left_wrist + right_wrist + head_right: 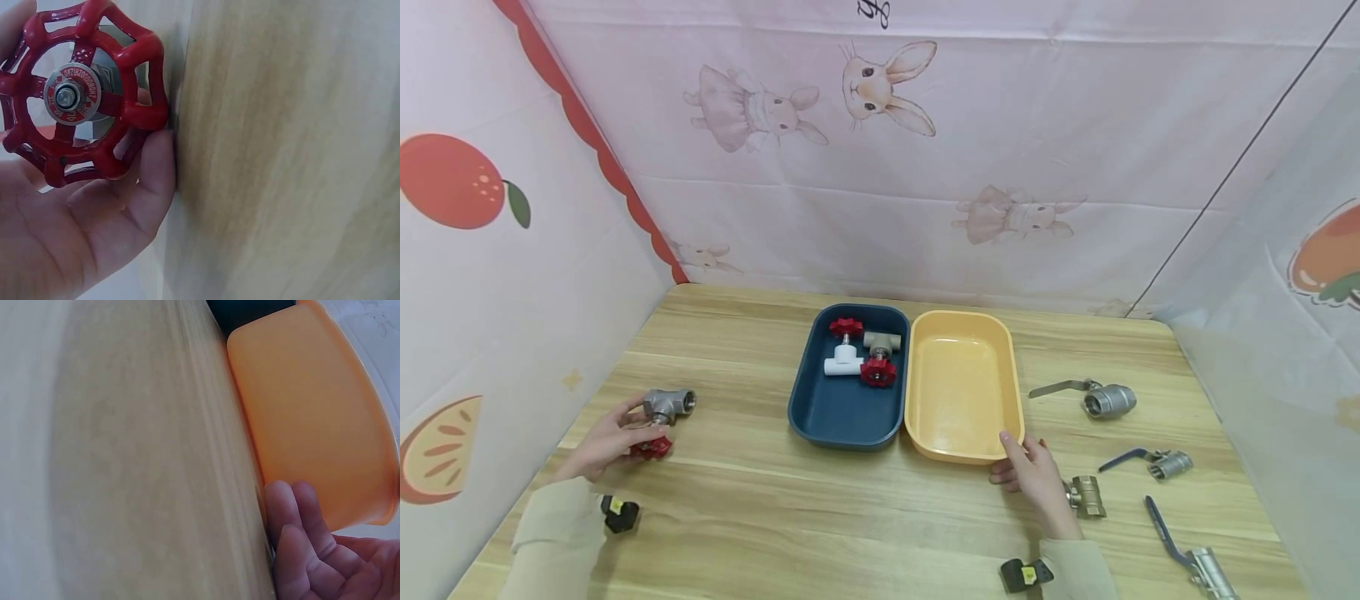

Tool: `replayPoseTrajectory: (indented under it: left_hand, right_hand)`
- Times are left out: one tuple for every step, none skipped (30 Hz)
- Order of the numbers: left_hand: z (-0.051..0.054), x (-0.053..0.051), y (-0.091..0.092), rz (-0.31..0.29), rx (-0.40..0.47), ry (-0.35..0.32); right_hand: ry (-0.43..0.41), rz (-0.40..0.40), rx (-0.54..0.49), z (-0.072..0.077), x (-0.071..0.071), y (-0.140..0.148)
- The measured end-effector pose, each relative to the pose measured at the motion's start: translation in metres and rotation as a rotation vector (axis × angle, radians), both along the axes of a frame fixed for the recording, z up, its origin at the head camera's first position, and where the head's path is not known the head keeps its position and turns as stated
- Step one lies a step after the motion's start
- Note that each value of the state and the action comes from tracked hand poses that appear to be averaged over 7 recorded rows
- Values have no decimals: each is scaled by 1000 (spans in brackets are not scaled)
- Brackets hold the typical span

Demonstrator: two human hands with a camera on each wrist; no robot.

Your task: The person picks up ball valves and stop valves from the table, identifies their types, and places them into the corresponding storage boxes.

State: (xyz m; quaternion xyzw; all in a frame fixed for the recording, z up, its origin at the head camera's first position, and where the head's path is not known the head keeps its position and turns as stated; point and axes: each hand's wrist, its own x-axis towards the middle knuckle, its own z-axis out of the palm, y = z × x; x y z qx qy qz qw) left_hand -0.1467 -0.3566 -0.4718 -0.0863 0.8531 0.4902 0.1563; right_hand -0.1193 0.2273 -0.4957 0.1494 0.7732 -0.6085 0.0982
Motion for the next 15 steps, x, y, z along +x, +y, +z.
replayPoseTrajectory:
  left_hand:
    - [-1,0,0,1,-2,2]
    - [-1,0,0,2,1,3]
    - [-2,0,1,4,4,5]
    - [-2,0,1,5,8,6]
    - [-3,0,1,6,11,5]
    - [-3,0,1,5,14,6]
    - [-3,0,1,3,17,6]
    - [-3,0,1,4,19,5]
    - [-3,0,2,3,18,5]
    - [-3,-1,2,3,20,4]
    - [-4,-1,2,3,18,6]
    - [-4,-1,2,4,11,9]
    - [-5,-2,1,7,6,9]
    - [-6,-2,1,10,2,9]
    - [-7,-2,1,11,-5,11]
  right_hand:
    - [1,-1,-1,0,0,0]
    - [1,-1,-1,0,0,0]
    - [1,-1,-1,0,0,0]
    - [1,-2,-2,0,0,0]
    - [1,-2,-1,0,0,0]
    - [1,-2,-1,0,0,0]
    - [1,-2,0,-1,0,0]
    - [0,-2,1,-1,0,0]
    - [-1,-2,2,-1,0,0]
    - [-1,-1,3,-1,0,0]
    - [-2,-1,4,-1,0,0]
    - [-2,-1,4,-1,0,0]
    - [-3,-2,3,0,1,0]
    - [-4,-2,2,0,1,0]
    - [-5,0,2,0,1,0]
